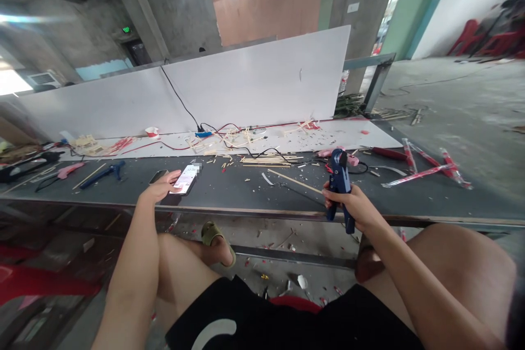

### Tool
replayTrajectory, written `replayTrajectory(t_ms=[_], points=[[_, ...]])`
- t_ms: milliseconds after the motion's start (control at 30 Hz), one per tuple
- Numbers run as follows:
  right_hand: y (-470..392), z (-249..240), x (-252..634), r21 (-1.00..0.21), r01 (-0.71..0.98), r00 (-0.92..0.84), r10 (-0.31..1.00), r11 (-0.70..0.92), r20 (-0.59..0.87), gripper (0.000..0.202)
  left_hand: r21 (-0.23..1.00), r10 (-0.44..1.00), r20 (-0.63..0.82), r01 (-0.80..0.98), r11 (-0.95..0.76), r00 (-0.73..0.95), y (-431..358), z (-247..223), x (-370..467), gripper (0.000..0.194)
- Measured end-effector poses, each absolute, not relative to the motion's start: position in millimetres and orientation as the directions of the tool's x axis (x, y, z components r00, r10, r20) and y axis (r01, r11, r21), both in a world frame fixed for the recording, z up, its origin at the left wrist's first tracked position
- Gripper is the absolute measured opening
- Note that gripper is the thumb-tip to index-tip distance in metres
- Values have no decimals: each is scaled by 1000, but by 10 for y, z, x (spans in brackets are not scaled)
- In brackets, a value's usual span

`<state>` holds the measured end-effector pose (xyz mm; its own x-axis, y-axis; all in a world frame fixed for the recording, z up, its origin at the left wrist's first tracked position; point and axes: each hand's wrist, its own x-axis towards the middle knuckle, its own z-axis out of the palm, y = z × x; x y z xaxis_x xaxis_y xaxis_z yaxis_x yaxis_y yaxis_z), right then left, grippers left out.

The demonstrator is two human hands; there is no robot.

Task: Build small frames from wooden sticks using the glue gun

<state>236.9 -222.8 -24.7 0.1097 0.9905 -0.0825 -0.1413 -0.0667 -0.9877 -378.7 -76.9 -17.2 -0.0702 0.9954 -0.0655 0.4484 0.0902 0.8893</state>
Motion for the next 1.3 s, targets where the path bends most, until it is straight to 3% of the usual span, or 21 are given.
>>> replayTrajectory(t_ms=[533, 933, 1167, 1300], points=[[-2242, -210, 2349, -992, -99, 115, 990, -74, -85, 42, 857, 996, -73, 506, 93, -59, -808, -122, -3760, 102], [-2238, -255, 2372, -986, -152, 98, 992, -69, -84, 44, 890, 998, -55, 452, 63, -31, -825, -142, -3784, 95], [-2239, -238, 2357, -988, -144, 99, 992, -58, -73, 45, 905, 992, -25, 419, 74, -120, -780, -176, -3770, 80], [-2245, -231, 2356, -989, -129, 101, 991, -74, -87, 45, 904, 987, -11, 421, 79, -161, -742, -221, -3731, 87]])
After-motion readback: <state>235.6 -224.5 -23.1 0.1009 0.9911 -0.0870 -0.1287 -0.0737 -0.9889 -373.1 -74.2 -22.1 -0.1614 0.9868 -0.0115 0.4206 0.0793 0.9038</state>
